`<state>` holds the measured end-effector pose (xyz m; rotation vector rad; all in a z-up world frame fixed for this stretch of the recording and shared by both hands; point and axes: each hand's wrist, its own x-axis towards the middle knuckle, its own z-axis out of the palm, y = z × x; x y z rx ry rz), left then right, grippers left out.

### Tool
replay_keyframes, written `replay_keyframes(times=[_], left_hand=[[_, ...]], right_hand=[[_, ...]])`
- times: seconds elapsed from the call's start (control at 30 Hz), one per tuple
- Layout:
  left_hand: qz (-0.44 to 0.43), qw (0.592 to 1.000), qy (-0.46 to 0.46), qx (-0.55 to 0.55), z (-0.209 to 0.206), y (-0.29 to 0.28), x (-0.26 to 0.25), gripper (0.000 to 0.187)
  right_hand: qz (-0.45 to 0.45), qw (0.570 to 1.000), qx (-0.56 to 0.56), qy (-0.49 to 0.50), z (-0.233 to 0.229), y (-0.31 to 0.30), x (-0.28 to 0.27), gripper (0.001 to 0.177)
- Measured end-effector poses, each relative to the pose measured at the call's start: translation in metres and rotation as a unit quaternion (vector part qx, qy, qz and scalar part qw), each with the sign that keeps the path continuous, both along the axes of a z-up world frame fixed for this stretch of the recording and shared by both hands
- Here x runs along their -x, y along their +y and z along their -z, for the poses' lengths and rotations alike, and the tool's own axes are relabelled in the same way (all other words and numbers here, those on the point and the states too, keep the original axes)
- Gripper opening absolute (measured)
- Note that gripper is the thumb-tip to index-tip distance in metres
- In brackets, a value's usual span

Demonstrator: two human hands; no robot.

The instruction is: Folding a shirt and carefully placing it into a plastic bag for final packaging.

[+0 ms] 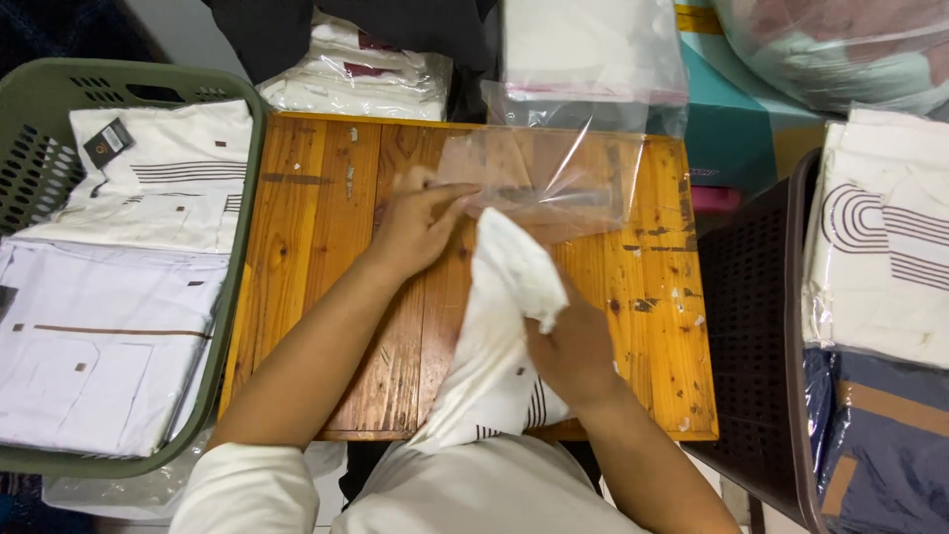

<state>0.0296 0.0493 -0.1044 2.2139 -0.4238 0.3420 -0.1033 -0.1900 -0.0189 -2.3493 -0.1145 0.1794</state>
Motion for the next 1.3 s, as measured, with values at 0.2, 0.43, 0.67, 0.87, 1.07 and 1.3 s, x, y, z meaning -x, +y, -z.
replay_keyframes(times=[0.2,0.43,0.67,0.87,1.07,1.3], left_hand=[[-0.025,0.974,0.125,-0.186,-0.076,-0.001,0.068,0.019],[0.093,0.963,0.056,-0.246,-0.030,-0.029,0.032,0.034],[0.124,0.983,0.135,0.000,-0.036,-0.072,0.007,0.030],[0.163,0.984,0.040,0.051,-0.058,-0.089,0.019,0.028],[0.137,0.990,-0.022,-0.012,-0.078,-0.091,0.030,0.028],[0.139,0.982,-0.111,-0.071,-0.117,-0.085,0.046,0.032]], right_hand=[[0.120,0.992,0.011,-0.033,-0.021,-0.035,0.005,0.066],[0.121,0.992,0.004,-0.035,-0.019,-0.044,0.003,0.063],[0.085,0.994,0.058,-0.020,-0.018,-0.027,-0.004,0.068],[0.104,0.989,0.107,-0.011,-0.012,-0.017,-0.017,0.069],[0.114,0.986,0.119,-0.023,0.011,-0.019,-0.037,0.066],[0.123,0.983,0.130,-0.048,0.036,-0.015,-0.072,0.045]])
